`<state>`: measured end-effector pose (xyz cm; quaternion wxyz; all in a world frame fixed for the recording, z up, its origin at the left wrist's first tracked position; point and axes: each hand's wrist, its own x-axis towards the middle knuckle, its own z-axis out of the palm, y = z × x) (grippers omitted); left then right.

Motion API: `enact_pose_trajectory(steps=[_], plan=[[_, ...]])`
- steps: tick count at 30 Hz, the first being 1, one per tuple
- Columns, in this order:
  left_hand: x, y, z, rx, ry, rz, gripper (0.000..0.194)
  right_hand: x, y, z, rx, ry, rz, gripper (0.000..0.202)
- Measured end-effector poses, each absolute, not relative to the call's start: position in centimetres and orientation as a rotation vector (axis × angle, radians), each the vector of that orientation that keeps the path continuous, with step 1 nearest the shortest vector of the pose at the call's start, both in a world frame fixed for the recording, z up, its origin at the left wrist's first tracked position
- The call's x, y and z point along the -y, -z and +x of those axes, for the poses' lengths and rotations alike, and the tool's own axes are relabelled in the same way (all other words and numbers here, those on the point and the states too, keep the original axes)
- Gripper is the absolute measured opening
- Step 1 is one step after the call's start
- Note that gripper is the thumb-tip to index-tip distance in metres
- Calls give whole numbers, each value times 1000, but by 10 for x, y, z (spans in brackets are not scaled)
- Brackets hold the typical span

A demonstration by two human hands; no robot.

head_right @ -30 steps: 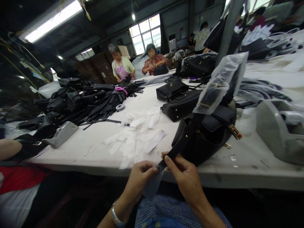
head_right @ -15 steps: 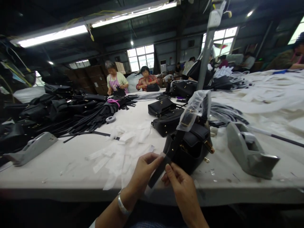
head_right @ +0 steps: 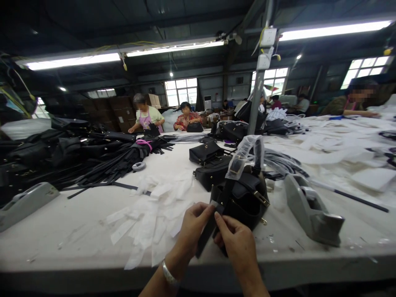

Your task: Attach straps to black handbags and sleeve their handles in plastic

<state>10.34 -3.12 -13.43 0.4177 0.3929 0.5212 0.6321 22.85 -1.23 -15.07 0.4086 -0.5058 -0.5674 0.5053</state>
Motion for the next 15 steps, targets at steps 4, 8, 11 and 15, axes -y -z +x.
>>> enact_pose_trajectory(steps=[4,8,11,15], plan=[[40,144,95,-1425,-1581,1137,47,14,151,227,1348,-1281,-1273,55],[52,156,93,-1527,-1483,1204,41,13,155,226,1297,-1313,-1279,52],[57,160,96,-1556,-1490,1144,34,13,156,225,1303,-1290,-1270,48],[57,159,102,-1563,-1543,1101,29,15,155,226,1292,-1276,-1224,45]])
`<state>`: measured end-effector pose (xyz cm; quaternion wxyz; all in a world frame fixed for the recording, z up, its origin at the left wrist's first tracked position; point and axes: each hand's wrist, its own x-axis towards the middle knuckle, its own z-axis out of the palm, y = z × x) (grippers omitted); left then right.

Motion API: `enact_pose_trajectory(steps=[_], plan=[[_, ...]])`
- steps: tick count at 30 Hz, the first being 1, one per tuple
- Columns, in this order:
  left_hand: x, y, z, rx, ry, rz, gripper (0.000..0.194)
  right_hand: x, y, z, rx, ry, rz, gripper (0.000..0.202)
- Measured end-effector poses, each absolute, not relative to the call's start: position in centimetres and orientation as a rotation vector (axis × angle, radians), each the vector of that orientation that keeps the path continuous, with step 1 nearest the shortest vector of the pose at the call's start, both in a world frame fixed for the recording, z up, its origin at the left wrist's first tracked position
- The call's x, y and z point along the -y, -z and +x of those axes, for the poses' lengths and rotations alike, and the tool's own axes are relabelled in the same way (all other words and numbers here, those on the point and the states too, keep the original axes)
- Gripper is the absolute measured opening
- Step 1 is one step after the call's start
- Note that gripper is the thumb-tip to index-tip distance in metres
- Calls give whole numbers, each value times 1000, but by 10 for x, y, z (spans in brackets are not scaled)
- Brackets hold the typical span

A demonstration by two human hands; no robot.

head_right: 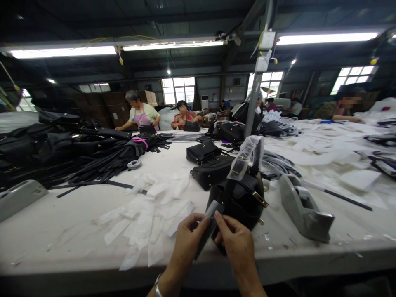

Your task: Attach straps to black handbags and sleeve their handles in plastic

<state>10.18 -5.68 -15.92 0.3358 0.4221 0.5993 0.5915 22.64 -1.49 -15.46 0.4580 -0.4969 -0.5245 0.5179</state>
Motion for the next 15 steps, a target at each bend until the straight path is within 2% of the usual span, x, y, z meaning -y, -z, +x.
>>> enact_pose_trajectory(steps=[4,7,15], plan=[[57,159,107,-1663,-1584,1198,20,15,153,228,1256,-1288,-1197,48],[61,163,108,-1769,-1645,1520,13,15,153,229,1255,-1303,-1191,46],[69,164,99,-1781,-1561,2546,24,21,145,233,1256,-1396,-1125,50]])
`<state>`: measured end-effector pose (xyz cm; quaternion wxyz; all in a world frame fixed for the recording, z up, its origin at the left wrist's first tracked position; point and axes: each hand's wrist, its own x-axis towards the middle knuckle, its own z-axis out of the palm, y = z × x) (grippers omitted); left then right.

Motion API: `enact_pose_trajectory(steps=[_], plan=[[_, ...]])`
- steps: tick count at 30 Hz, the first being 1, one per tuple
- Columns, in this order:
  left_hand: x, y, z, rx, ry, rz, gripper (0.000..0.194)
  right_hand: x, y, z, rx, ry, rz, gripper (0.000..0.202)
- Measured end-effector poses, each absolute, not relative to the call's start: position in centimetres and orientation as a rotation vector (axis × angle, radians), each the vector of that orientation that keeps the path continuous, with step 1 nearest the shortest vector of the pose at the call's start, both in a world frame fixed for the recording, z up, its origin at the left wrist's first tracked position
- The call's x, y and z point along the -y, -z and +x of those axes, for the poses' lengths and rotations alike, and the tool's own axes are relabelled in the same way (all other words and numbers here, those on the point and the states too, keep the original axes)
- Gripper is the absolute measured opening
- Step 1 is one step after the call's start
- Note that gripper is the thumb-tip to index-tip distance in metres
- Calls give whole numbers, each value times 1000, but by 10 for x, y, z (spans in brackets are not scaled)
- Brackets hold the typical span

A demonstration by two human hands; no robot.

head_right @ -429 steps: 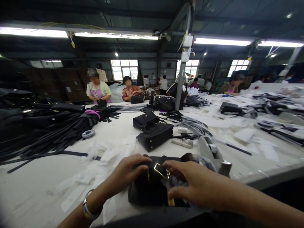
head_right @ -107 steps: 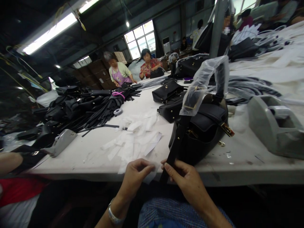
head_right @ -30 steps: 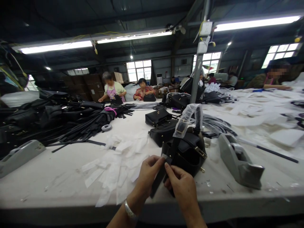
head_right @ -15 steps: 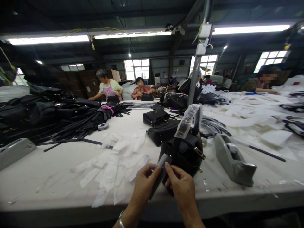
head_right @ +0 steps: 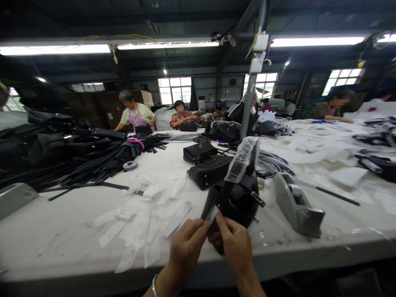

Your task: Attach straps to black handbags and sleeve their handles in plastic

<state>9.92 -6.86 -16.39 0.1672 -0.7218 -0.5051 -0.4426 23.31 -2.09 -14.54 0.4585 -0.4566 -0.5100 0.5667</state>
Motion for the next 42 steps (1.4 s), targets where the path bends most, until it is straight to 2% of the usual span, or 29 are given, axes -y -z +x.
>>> enact_pose_trajectory(steps=[5,7,11,15,18,22,25,27,30,34,38,40,42], plan=[[71,163,97,1291,1150,-2131,25,25,142,237,1513,-1185,-1248,50],[75,165,95,1331,1236,-2181,26,25,142,238,1516,-1234,-1233,50],[87,161,88,1795,1745,-2216,20,24,142,242,1439,-1410,-1159,48],[96,154,85,2375,2301,-1801,43,22,142,244,1400,-1418,-1162,48],[105,157,90,2662,2528,-1990,52,22,143,242,1401,-1422,-1143,47],[121,166,90,2799,2374,-2244,42,22,147,242,1355,-1412,-1127,43],[122,161,83,2675,2118,-2306,36,21,149,243,1369,-1413,-1124,44],[113,152,82,2557,2079,-2244,38,21,149,243,1412,-1404,-1126,46],[90,141,91,2464,2225,-2169,38,22,148,241,1492,-1337,-1146,47],[66,143,109,2460,2536,-2120,35,29,141,244,1688,-1061,-1142,45],[60,158,109,2614,2538,-1959,45,28,135,272,1933,-811,-1042,33],[61,163,105,2639,2514,-1854,49,14,134,304,1842,-690,-1127,27],[62,164,103,2628,2503,-1811,49,-12,133,346,1602,-497,-1345,30]])
